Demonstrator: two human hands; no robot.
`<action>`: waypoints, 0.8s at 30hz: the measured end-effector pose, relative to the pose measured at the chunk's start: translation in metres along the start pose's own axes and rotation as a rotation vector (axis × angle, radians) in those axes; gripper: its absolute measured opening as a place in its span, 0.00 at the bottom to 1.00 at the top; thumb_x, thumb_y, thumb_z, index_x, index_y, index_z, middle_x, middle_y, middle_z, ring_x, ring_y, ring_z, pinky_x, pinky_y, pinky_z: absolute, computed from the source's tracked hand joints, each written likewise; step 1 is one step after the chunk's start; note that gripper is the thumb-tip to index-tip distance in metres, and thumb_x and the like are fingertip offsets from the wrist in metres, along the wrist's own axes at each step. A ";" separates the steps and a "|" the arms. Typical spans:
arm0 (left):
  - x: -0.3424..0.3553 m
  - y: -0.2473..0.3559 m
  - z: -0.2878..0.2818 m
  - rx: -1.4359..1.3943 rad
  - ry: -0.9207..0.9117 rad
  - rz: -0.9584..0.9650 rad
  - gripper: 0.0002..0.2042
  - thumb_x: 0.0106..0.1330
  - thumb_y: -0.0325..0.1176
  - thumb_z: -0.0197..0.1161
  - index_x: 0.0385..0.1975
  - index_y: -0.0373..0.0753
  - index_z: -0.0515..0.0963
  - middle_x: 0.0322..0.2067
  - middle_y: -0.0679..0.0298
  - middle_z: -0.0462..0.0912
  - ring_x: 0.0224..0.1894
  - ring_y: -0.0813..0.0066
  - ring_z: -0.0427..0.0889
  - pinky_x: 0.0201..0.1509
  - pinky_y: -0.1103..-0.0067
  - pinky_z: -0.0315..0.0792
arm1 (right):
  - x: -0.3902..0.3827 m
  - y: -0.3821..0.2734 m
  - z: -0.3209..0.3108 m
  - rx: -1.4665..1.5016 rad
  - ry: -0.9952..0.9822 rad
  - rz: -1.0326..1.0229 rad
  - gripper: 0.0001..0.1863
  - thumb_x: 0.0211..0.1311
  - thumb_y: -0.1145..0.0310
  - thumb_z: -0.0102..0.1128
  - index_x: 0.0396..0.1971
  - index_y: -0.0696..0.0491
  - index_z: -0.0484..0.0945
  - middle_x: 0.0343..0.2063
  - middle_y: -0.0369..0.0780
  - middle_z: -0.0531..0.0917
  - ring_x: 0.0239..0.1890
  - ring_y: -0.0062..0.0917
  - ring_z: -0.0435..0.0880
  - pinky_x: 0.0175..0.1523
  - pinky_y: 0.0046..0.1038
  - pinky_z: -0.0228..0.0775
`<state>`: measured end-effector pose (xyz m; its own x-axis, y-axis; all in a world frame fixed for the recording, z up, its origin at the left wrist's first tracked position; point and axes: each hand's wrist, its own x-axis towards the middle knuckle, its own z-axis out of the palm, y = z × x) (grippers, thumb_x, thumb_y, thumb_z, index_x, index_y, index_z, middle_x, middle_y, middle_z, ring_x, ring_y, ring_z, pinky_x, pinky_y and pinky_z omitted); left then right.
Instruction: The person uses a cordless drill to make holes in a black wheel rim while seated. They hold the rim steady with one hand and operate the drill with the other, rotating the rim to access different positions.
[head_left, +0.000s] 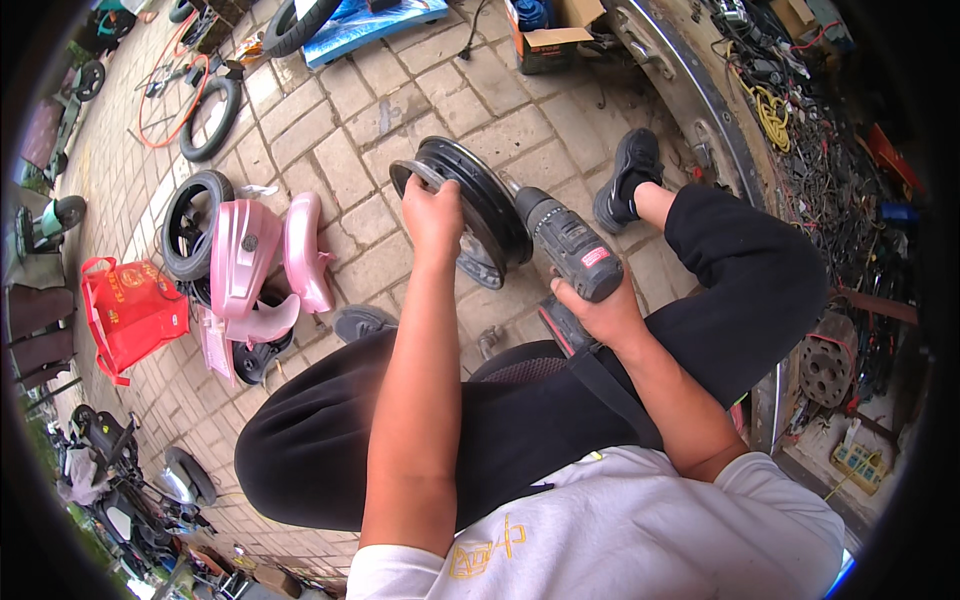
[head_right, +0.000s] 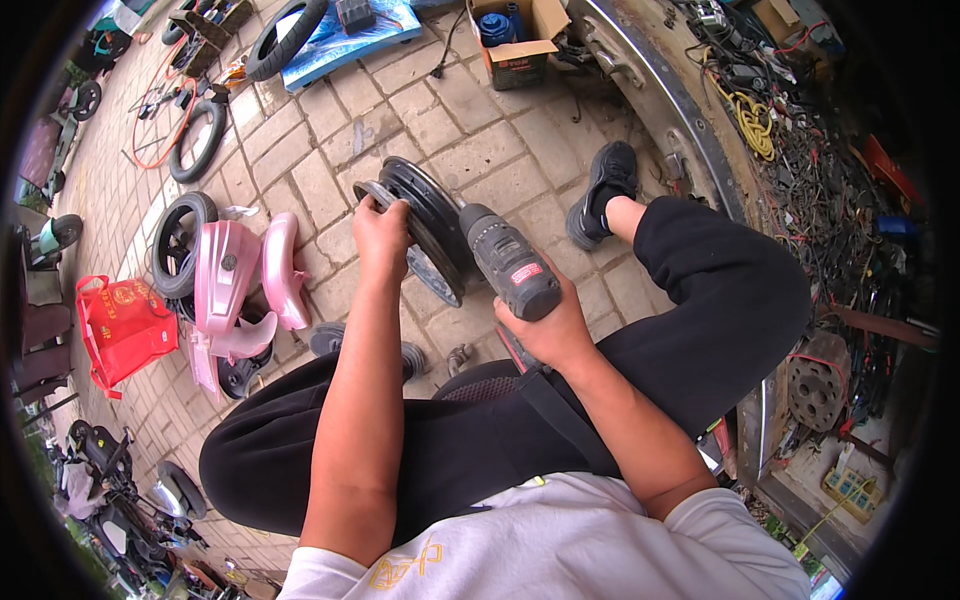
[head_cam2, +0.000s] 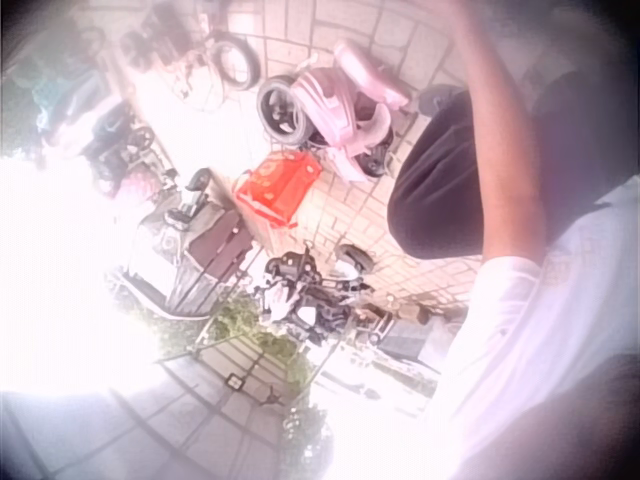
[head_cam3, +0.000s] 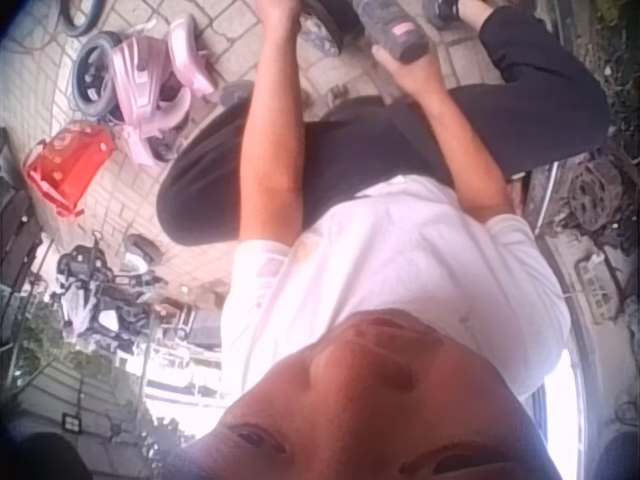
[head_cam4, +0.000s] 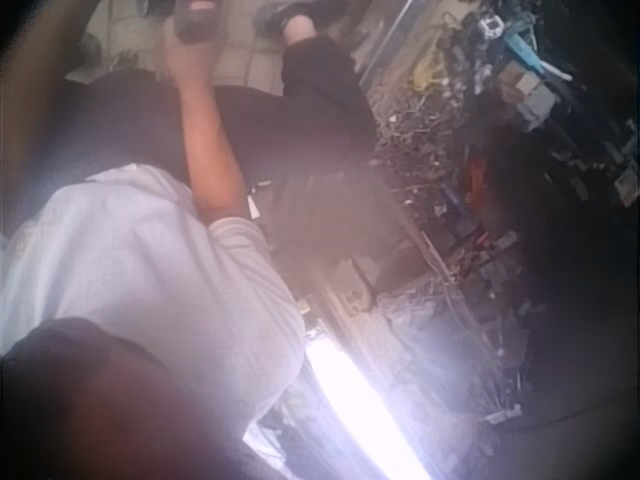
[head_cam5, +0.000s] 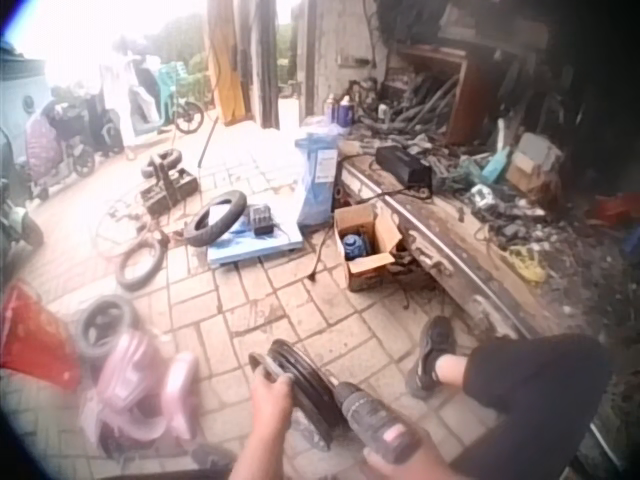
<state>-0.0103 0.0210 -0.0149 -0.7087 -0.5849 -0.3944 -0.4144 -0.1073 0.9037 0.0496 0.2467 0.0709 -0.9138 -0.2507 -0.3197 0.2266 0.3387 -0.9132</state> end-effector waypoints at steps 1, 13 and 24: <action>0.003 -0.001 -0.001 0.007 0.012 0.002 0.14 0.58 0.29 0.62 0.41 0.28 0.76 0.25 0.59 0.79 0.25 0.69 0.78 0.30 0.71 0.74 | 0.000 0.000 -0.001 -0.002 -0.005 -0.003 0.23 0.51 0.73 0.68 0.49 0.59 0.75 0.37 0.39 0.83 0.40 0.23 0.80 0.49 0.29 0.73; 0.002 -0.003 0.002 -0.008 -0.030 -0.005 0.14 0.58 0.29 0.62 0.42 0.28 0.75 0.25 0.60 0.79 0.25 0.71 0.78 0.28 0.73 0.74 | 0.003 0.005 0.007 0.001 -0.044 0.019 0.34 0.51 0.74 0.69 0.61 0.59 0.70 0.47 0.43 0.82 0.49 0.24 0.81 0.57 0.29 0.72; 0.003 0.000 0.001 -0.042 -0.016 -0.017 0.11 0.58 0.28 0.62 0.38 0.28 0.74 0.23 0.63 0.75 0.22 0.72 0.76 0.23 0.72 0.72 | -0.003 0.007 0.005 -0.005 -0.042 0.000 0.36 0.51 0.74 0.70 0.62 0.60 0.69 0.49 0.44 0.83 0.50 0.24 0.81 0.58 0.28 0.72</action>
<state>-0.0132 0.0204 -0.0160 -0.7107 -0.5701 -0.4121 -0.4024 -0.1511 0.9029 0.0557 0.2457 0.0647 -0.8987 -0.2887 -0.3301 0.2246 0.3436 -0.9119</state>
